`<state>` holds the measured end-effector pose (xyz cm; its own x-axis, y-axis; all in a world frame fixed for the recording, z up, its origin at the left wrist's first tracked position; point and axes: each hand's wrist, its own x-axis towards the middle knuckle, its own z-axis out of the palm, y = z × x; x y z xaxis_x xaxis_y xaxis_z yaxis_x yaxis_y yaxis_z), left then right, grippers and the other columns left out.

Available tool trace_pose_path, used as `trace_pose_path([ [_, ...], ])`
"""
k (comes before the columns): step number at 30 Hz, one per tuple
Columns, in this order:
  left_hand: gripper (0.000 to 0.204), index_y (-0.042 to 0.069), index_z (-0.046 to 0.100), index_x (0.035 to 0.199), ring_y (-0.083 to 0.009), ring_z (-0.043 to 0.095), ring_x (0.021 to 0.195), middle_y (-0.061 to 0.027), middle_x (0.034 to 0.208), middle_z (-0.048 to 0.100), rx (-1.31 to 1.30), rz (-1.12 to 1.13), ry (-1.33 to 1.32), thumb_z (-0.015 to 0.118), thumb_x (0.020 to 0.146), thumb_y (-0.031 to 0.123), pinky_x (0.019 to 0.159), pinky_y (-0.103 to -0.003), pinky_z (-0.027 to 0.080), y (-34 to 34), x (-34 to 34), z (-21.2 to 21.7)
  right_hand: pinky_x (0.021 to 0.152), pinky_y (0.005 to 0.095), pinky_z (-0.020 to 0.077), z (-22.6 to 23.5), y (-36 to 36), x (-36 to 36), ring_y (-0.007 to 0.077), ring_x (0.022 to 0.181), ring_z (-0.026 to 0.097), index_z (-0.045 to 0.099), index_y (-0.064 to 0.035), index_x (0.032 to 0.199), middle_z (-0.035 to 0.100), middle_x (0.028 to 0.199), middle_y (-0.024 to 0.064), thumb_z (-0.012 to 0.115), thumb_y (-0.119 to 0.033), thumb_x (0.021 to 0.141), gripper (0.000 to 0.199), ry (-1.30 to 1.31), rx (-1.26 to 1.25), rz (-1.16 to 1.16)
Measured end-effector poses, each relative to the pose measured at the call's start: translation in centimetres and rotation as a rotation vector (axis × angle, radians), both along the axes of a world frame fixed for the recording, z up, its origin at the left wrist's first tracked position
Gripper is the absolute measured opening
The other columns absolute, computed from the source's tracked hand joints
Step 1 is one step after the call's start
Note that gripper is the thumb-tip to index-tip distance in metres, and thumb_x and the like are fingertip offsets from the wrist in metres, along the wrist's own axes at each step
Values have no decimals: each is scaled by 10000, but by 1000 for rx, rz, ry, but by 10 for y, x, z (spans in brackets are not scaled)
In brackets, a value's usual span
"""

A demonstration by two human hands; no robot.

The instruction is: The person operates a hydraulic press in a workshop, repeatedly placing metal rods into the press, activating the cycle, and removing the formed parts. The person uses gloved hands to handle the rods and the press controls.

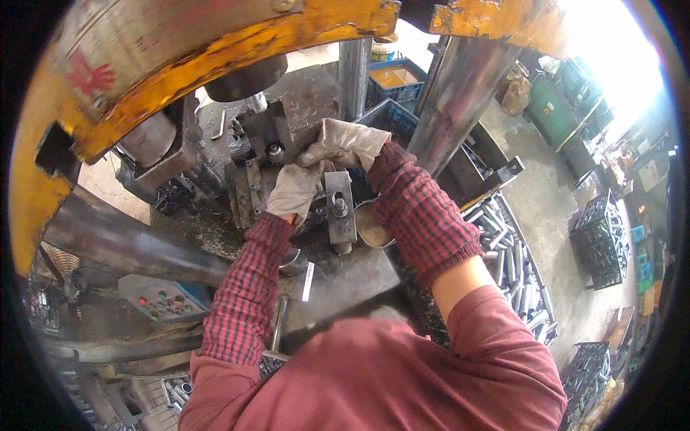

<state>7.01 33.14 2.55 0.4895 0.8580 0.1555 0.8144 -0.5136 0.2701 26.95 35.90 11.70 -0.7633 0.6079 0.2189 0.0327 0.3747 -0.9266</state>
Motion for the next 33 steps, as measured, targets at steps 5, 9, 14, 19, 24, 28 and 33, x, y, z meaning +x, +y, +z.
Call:
trace_pose_path([
  [5,397,11,731,1336,-426,750,1147,-250,1224,785,74,-6,-552,666,1110,331,963,-490,599,3,-4,-11,867,344,594,-15,9,-12,142,958,727,835,-16,1241,845,1118,71,885,-126,918,346,94,-434,-61],
  [9,407,-4,673,1398,-343,715,1256,-193,1343,754,-152,14,-717,684,1098,270,1076,-446,554,-4,-3,-2,808,375,616,13,0,-24,172,906,741,828,16,1205,852,1103,99,935,-71,842,389,-61,-317,-169],
  [14,353,21,718,1349,-354,637,1363,-194,1387,734,-75,1,-393,579,1134,264,1158,-457,480,-7,-5,-1,852,385,606,33,-26,-25,215,902,755,828,-2,1191,846,1081,170,948,-221,839,432,-480,200,-404],
  [19,364,46,714,1379,-356,623,1382,-164,1420,727,68,-66,-64,553,1102,218,1169,-471,465,-2,-12,-8,941,417,607,-4,-36,-50,314,1087,782,830,-154,1253,824,1204,126,825,-419,935,414,-279,333,-581],
  [24,331,46,750,1288,-378,694,1258,-183,1299,759,54,-116,-300,548,1059,174,1074,-484,530,-8,-9,-7,902,367,592,-14,-51,-40,195,992,746,803,-71,1284,830,1132,98,815,-331,992,392,80,-111,-565],
  [28,297,45,730,1279,-371,706,1214,-209,1266,751,280,-228,-32,598,1047,175,1016,-475,572,-9,-1,1,918,349,559,-10,-54,-22,137,1017,669,785,8,1269,788,1138,50,799,-330,1050,403,117,-255,-477],
  [33,433,31,695,1409,-272,708,1176,-159,1246,766,-298,-7,-464,713,1017,213,1036,-403,558,-27,-27,36,890,342,548,-11,-39,-25,151,995,671,782,1,1221,778,1115,50,769,-339,1076,370,96,-223,-488],
])
